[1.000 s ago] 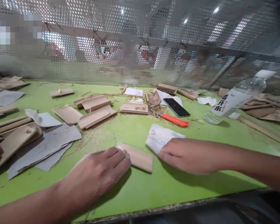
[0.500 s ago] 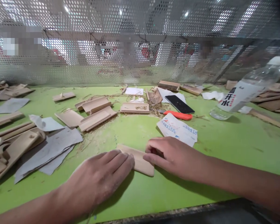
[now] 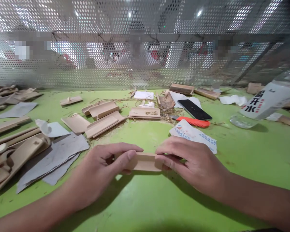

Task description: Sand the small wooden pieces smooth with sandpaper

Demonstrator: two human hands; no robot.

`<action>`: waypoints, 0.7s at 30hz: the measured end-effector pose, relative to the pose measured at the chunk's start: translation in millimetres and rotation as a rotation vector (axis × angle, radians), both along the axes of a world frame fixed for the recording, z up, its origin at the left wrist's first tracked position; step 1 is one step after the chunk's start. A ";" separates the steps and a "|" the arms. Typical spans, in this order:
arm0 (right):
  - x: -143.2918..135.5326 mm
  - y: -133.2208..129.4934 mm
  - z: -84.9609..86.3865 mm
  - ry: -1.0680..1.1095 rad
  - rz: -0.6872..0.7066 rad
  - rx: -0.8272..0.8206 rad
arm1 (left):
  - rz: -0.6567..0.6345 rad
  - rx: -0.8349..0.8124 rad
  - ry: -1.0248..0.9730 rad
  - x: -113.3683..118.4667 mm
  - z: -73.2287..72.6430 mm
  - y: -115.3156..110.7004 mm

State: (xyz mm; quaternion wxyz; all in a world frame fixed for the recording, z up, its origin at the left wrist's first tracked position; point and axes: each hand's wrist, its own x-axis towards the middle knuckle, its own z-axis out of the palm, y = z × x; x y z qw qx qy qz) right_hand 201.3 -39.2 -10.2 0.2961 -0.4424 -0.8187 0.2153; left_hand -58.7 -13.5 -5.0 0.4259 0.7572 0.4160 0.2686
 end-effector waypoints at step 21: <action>-7.2 5.0 -8.6 0.534 -0.039 -0.927 | 0.008 -0.536 -0.233 1.1 -4.6 1.3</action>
